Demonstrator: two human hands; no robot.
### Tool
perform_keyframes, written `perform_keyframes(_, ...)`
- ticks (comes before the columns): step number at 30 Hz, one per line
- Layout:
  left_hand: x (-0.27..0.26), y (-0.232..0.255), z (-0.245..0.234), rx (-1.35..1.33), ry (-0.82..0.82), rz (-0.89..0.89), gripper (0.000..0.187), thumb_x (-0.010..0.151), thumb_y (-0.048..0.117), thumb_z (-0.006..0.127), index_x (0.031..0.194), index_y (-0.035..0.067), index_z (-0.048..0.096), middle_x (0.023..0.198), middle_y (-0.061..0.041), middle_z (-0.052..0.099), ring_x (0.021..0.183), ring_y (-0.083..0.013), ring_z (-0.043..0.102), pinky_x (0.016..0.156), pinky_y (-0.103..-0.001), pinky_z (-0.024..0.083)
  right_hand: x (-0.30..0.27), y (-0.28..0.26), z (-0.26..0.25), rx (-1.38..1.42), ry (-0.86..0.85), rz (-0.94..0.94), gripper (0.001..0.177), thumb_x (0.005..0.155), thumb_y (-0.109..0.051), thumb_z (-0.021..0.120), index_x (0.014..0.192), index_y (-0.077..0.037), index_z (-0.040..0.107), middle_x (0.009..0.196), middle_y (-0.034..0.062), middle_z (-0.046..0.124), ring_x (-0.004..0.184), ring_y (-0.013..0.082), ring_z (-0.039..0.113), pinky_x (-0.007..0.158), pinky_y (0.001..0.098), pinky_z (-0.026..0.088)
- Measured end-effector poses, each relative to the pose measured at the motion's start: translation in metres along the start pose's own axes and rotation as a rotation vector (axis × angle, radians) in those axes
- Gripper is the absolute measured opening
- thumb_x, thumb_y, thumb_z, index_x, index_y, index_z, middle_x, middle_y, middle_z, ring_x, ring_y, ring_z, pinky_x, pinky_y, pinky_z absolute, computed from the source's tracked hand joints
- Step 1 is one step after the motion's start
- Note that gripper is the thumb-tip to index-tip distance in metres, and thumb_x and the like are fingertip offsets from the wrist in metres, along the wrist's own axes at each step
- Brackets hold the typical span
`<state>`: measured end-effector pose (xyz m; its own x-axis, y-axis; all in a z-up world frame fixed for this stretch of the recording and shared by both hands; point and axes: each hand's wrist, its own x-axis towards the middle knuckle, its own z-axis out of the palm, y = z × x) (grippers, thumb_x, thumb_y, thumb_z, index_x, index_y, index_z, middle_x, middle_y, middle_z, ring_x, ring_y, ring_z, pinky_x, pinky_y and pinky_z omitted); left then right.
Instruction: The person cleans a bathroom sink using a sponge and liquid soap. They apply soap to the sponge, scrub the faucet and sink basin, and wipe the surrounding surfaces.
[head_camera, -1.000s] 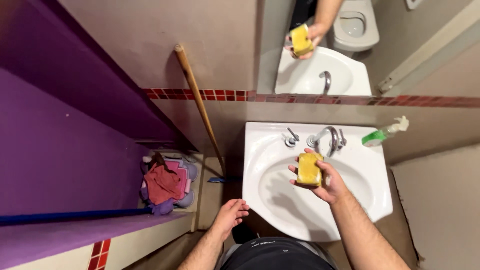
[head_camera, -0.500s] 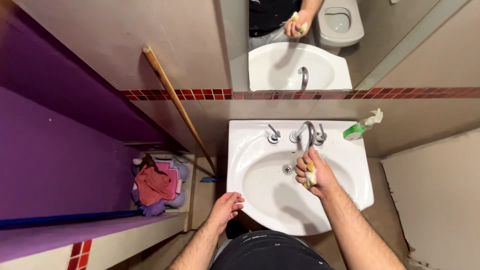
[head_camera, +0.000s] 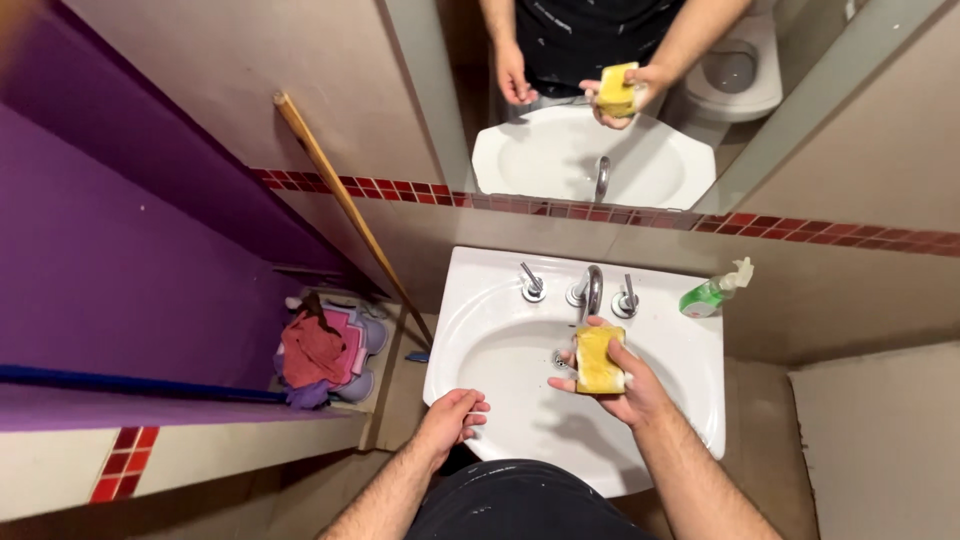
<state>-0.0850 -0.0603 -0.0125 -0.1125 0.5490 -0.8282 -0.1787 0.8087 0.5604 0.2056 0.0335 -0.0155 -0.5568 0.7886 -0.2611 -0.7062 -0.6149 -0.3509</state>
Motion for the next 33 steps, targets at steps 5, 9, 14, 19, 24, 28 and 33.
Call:
perform_keyframes(5,-0.009,0.005,0.017,0.028,0.018,0.018,0.026,0.101,0.029,0.054,0.114,0.011,0.069,0.106,-0.002,0.075,0.084,-0.0094,0.067,0.063,-0.021,0.045,-0.016,-0.021,0.006,-0.075,-0.012,0.036,0.083,0.080,-0.007,0.078,0.152,-0.025,0.040,0.138,0.0172,0.056,0.110,0.0406,0.067,0.068,0.0526,0.066)
perform_keyframes(9,-0.006,0.000,0.019,0.015,0.043,0.040,0.025,0.100,0.028,0.056,0.112,0.011,0.069,0.105,-0.003,0.075,0.082,-0.0094,0.067,0.060,-0.021,0.043,-0.015,-0.037,-0.008,-0.080,-0.180,-0.011,0.040,0.095,-0.032,0.066,0.127,-0.013,0.051,0.122,0.0205,0.054,0.072,0.0211,0.049,0.043,0.0225,0.041)
perform_keyframes(14,-0.012,-0.003,0.017,0.003,0.064,0.050,0.024,0.102,0.028,0.055,0.111,0.011,0.069,0.105,-0.003,0.076,0.081,-0.0094,0.067,0.058,-0.020,0.042,-0.019,-0.055,-0.005,-0.172,-0.261,-0.110,0.053,0.102,-0.064,0.047,0.092,-0.014,0.057,0.084,0.0087,0.048,0.067,0.0173,0.039,0.041,0.0198,0.038)
perform_keyframes(19,-0.008,-0.010,0.015,-0.014,0.060,0.064,0.021,0.102,0.027,0.055,0.108,0.011,0.069,0.103,-0.004,0.076,0.077,-0.0087,0.066,0.056,-0.019,0.040,-0.025,-0.055,0.005,-0.301,0.063,-0.165,0.055,0.106,-0.052,0.045,0.065,-0.018,0.037,0.059,-0.0004,0.030,0.048,0.0148,0.028,0.037,0.0248,0.020)
perform_keyframes(24,-0.016,-0.007,0.014,-0.004,0.056,0.066,0.024,0.101,0.028,0.056,0.110,0.010,0.069,0.103,-0.004,0.075,0.079,-0.0098,0.066,0.057,-0.020,0.041,-0.028,-0.044,0.024,-0.332,0.303,-0.184,0.049,0.105,-0.038,0.043,0.063,-0.018,0.028,0.055,-0.0022,0.023,0.045,0.0122,0.018,0.039,0.0275,0.014)
perform_keyframes(28,-0.012,-0.010,0.008,-0.005,0.036,0.072,0.024,0.101,0.027,0.055,0.110,0.010,0.069,0.104,-0.004,0.075,0.079,-0.0095,0.066,0.057,-0.020,0.041,-0.032,-0.038,0.045,-0.349,0.446,-0.199,0.044,0.104,-0.035,0.045,0.069,-0.019,0.024,0.055,-0.0028,0.022,0.047,0.0119,0.020,0.041,0.0269,0.014)
perform_keyframes(33,-0.016,-0.006,-0.001,0.020,0.026,0.065,0.025,0.102,0.029,0.055,0.112,0.011,0.070,0.105,-0.002,0.075,0.084,-0.0104,0.067,0.062,-0.021,0.044,-0.028,-0.032,0.023,-0.332,0.333,-0.206,0.047,0.107,-0.044,0.047,0.070,-0.018,0.038,0.063,-0.0014,0.036,0.053,0.0144,0.031,0.043,0.0267,0.025)
